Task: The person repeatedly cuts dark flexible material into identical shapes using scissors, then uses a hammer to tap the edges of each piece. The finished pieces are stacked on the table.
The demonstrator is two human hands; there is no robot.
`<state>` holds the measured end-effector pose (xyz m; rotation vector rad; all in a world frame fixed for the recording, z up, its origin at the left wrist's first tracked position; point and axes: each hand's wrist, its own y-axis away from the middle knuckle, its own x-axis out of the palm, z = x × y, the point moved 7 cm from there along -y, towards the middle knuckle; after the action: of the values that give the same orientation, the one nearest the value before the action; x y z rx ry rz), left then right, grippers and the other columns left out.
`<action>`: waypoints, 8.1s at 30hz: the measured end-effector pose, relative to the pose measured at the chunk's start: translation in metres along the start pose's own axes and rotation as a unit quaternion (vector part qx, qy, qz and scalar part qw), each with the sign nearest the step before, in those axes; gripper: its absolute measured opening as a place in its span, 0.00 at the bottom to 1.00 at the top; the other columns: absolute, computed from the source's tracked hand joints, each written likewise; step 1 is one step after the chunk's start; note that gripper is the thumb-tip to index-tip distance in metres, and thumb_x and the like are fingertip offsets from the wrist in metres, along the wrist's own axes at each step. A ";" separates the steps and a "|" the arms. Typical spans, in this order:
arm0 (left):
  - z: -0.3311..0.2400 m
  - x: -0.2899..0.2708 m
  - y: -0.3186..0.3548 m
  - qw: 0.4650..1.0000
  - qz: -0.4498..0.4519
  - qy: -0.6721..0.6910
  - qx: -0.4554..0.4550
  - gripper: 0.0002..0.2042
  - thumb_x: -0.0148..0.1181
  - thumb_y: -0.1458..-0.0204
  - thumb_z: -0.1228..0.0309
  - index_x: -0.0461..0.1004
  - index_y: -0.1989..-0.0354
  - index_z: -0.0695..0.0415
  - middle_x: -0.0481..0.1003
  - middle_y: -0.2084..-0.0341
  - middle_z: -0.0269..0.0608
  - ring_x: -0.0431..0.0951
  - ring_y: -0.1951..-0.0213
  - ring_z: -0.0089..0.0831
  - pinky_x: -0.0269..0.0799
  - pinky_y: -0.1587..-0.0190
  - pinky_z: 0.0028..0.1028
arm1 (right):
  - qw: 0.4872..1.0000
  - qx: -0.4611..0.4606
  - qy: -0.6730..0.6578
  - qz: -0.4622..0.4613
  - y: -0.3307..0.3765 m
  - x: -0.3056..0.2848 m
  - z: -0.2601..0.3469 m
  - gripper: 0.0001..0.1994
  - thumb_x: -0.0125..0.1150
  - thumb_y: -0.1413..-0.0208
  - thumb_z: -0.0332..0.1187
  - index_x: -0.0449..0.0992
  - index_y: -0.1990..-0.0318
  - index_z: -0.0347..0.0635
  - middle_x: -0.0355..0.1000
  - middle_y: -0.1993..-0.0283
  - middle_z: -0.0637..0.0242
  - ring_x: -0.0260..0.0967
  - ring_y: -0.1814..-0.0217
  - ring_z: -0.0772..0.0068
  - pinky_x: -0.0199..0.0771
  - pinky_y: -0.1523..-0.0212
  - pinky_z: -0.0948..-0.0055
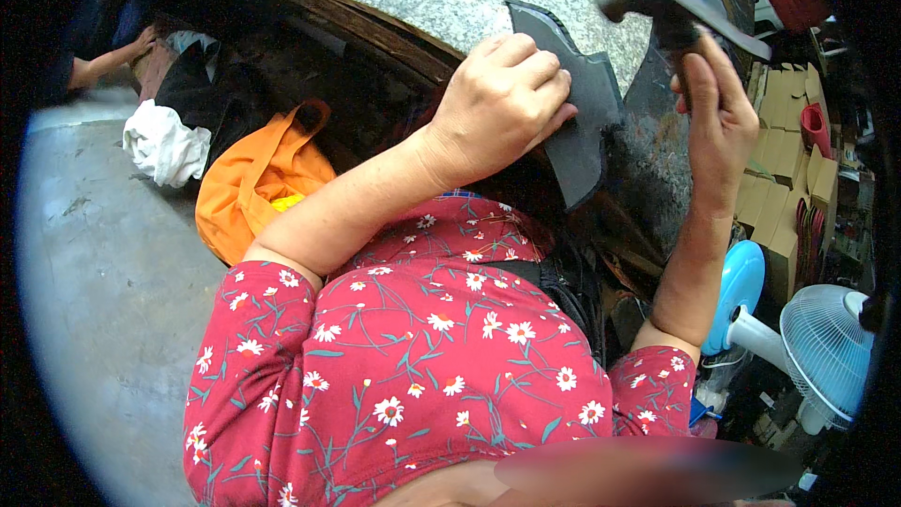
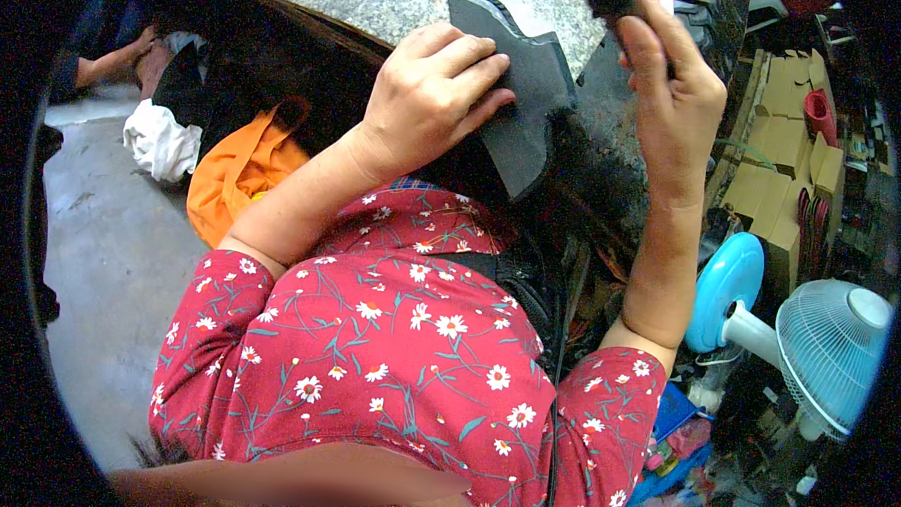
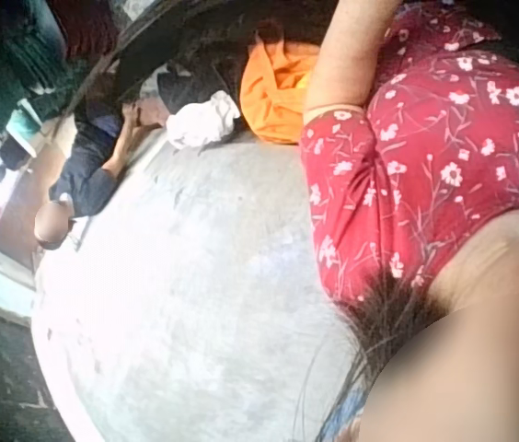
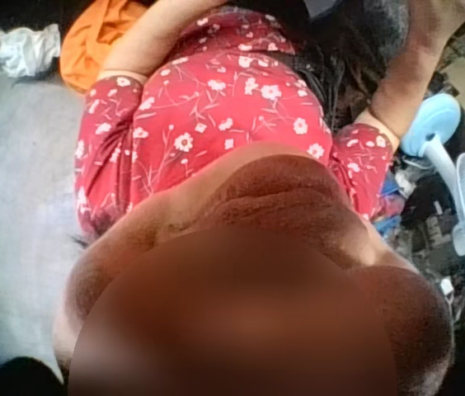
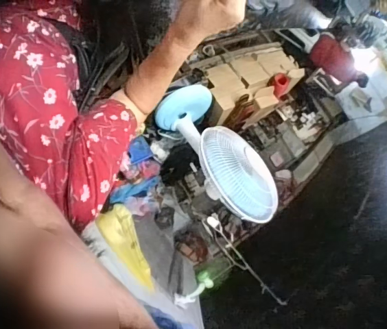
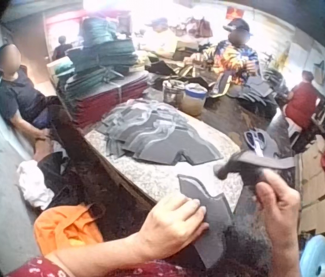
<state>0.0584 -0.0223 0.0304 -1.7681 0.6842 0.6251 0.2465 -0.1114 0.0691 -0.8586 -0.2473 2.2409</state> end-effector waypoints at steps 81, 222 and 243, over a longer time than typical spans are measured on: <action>0.075 0.037 -0.056 0.996 -0.007 -0.001 -0.094 0.07 0.57 0.45 0.69 0.69 0.67 0.59 0.76 0.75 0.51 0.79 0.68 0.50 0.74 0.65 0.44 | 0.964 -0.100 0.201 0.140 0.039 0.026 0.017 0.13 0.65 0.42 0.42 0.81 0.58 0.42 0.79 0.61 0.57 0.79 0.63 0.57 0.77 0.63 0.67; 0.030 0.000 0.034 0.748 0.248 0.509 -0.346 0.15 0.65 0.44 0.64 0.76 0.54 0.62 0.77 0.71 0.30 0.76 0.68 0.18 0.73 0.63 0.22 | 0.867 0.194 -0.192 0.418 0.032 0.046 -0.011 0.16 0.62 0.40 0.35 0.76 0.51 0.31 0.78 0.61 0.68 0.74 0.63 0.82 0.76 0.59 0.78; 0.013 0.033 0.059 0.552 0.185 0.743 -0.329 0.12 0.65 0.47 0.67 0.78 0.56 0.58 0.79 0.75 0.28 0.72 0.81 0.11 0.63 0.84 0.15 | 0.852 0.232 -0.202 0.423 0.036 0.064 -0.031 0.13 0.59 0.36 0.37 0.78 0.54 0.34 0.78 0.62 0.71 0.73 0.64 0.85 0.74 0.61 0.82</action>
<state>0.0383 -0.0293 -0.0353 -2.6653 2.2311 -0.7765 0.2130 -0.0962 -0.0018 -0.2082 0.5938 3.0902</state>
